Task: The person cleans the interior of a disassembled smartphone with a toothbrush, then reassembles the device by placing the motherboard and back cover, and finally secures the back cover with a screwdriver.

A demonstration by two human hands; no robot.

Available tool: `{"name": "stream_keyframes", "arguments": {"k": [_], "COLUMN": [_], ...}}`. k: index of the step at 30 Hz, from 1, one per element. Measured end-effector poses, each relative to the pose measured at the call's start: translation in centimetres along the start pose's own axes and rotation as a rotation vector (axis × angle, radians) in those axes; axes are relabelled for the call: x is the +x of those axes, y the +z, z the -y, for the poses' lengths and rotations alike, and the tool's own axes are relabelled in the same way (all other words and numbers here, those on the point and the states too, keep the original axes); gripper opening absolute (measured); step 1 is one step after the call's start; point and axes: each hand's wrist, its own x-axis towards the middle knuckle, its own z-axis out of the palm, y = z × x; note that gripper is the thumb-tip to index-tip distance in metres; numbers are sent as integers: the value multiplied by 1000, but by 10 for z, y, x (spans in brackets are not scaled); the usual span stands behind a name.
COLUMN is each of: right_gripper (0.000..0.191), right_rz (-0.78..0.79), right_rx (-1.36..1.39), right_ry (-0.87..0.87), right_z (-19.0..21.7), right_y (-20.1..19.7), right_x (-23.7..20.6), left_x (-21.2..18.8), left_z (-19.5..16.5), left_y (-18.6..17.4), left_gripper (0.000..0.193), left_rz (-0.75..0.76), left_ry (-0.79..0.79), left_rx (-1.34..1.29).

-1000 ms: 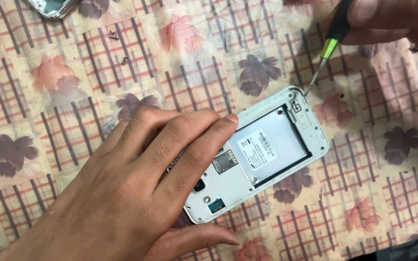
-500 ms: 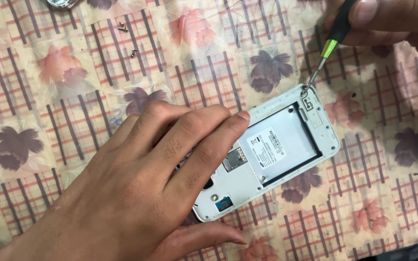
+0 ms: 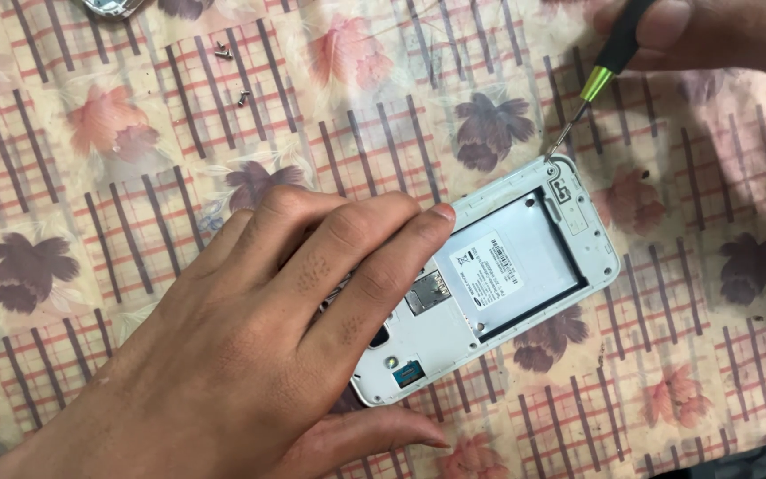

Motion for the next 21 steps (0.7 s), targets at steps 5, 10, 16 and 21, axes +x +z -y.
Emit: {"name": "stream_keyframes", "arguments": {"k": [5,10,16,21], "right_gripper": [39,41,43,44], "right_rz": [3,1,-1,-5], "right_rx": [-11,-20,-27,-32], "right_ry": [-14,-28,-39,-41], "right_z": [-1,-1,-1,-2], "right_y": [-1,-1,0,0], "right_x": [0,-2,-3,-5], "left_x": [0,1,3,3], "left_z": [1,0,-2,-2], "left_y": [0,0,-2,-3], "left_gripper": [96,91,91,90], "left_rz": [14,-21,-13,-16], "left_ry": [9,-28,-33,-27], "left_rx": [31,-32,-56,-30]}}
